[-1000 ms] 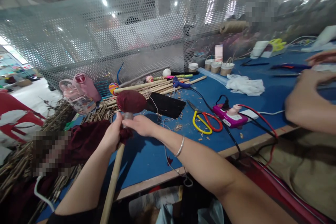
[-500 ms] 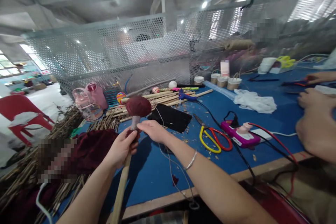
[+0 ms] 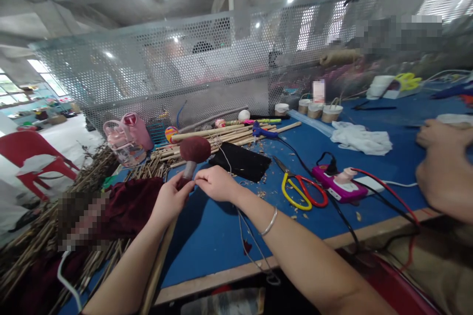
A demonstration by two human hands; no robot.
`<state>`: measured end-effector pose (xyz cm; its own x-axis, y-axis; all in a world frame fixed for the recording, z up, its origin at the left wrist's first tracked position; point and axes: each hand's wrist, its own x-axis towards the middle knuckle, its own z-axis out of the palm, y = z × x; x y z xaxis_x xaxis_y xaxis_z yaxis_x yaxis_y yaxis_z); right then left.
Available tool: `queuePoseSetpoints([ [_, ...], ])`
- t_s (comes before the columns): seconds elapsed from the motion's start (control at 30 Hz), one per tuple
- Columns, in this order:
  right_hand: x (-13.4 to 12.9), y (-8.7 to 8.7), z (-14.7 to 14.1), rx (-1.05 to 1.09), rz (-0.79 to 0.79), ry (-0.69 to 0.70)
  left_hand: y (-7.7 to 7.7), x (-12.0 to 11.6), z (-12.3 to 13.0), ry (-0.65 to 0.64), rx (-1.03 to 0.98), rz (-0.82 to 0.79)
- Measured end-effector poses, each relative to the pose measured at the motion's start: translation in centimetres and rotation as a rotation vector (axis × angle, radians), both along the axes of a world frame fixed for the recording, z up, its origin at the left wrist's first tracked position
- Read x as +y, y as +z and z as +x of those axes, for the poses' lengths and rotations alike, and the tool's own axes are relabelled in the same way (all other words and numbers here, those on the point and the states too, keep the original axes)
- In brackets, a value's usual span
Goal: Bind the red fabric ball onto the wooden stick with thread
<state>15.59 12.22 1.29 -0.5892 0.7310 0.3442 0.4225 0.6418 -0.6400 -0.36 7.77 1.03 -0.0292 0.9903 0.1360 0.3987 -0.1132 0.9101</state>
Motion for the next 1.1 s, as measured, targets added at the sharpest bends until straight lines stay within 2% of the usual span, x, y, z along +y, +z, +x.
queuePoseSetpoints([
  [0.1, 0.4, 0.0, 0.4, -0.058, -0.021, 0.030, -1.0, 0.3, -0.2, 0.030, 0.062, -0.062],
  [0.2, 0.7, 0.1, 0.7, -0.050, -0.103, 0.050, -1.5, 0.4, 0.2, -0.016, 0.048, -0.171],
  [0.37, 1.2, 1.0, 1.7, -0.065, -0.292, 0.117, -1.4, 0.0, 1.1, -0.053, -0.005, -0.266],
  [0.53, 1.2, 1.5, 2.3, -0.080, -0.299, 0.149, -1.3, -0.5, 1.2, -0.093, 0.008, -0.288],
  [0.67, 0.6, 1.6, 1.9, -0.160, -0.164, 0.180, -1.5, -0.6, 1.4, -0.055, 0.222, -0.128],
  [0.77, 0.0, 2.7, 1.1, -0.325, 0.060, 0.185, -1.5, -0.7, 1.8, -0.019, 0.270, -0.110],
  [0.87, -0.3, 4.8, -0.2, -0.559, 0.283, 0.179, -1.0, -0.9, 2.2, -0.016, 0.255, -0.122],
  [0.97, 0.0, 7.3, -1.1, -0.731, 0.442, 0.222, -0.4, -1.3, 2.2, -0.021, 0.217, -0.117],
  [1.03, 0.4, 9.0, -0.8, -0.747, 0.508, 0.211, 0.1, -1.8, 2.3, -0.040, 0.180, -0.130],
  [1.1, 1.0, 10.8, 0.3, -0.674, 0.501, 0.190, 0.7, -2.6, 2.5, -0.080, 0.143, -0.156],
])
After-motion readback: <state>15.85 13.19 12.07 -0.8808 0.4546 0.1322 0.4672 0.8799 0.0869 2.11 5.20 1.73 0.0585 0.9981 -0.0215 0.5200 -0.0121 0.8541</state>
